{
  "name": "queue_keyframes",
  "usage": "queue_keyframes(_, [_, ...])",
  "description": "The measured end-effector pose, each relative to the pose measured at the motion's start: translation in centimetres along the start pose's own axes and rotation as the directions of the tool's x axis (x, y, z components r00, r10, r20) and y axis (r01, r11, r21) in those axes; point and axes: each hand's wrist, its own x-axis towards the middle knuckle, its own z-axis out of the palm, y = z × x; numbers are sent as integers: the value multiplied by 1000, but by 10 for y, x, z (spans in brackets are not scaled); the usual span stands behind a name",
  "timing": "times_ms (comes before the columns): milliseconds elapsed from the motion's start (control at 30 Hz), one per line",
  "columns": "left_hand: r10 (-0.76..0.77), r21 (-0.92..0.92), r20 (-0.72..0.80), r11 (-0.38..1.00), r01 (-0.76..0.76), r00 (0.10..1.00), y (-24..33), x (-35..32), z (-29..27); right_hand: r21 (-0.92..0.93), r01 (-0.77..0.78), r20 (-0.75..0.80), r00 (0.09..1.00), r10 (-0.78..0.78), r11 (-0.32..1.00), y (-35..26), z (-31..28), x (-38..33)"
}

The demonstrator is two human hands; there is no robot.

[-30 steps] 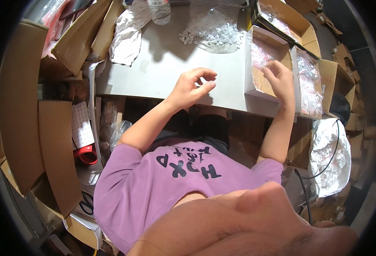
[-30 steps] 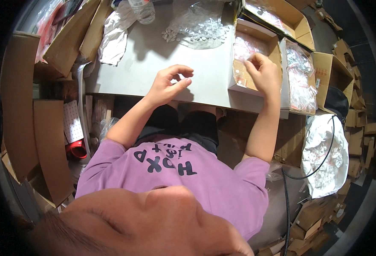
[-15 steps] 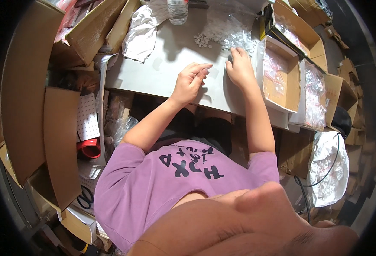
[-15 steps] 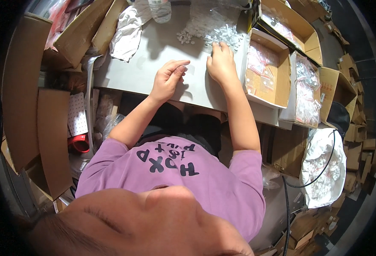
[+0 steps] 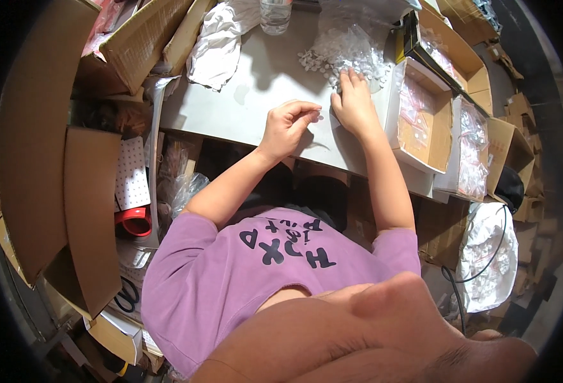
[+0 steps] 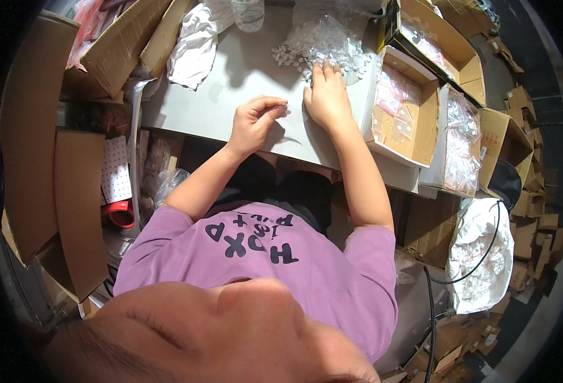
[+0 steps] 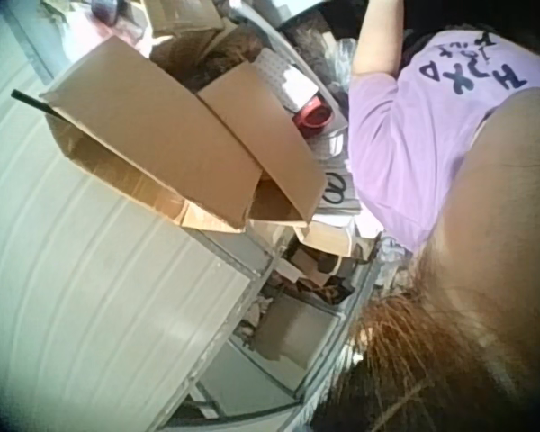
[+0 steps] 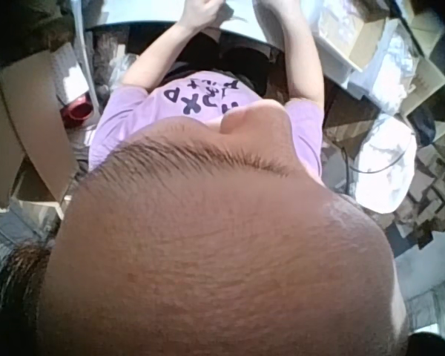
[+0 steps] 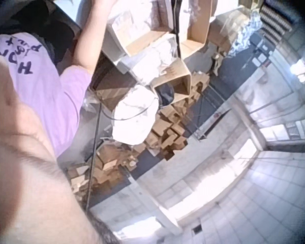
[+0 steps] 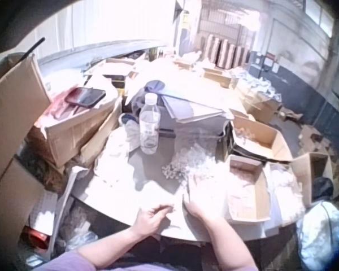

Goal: The person picks up small white plastic parts from a table by hand, places them into small plastic bags, and puts the bags into a box.

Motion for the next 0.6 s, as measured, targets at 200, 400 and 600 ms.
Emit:
queue_keyframes(200, [-186,-99,47,977,190,981,13,-7,-5,165,113,-57,993,-105,980,-15,-23,-61])
queue_keyframes(400, [-193,-20,175,980,200,965,11,-9,-11,265,-117,-85,986,145,957,-9,-26,-68])
queue_keyframes(600, [-28,45,233,999,18,972,13,-2,-10,365,-55,5,998,58,929,-14,-34,-64])
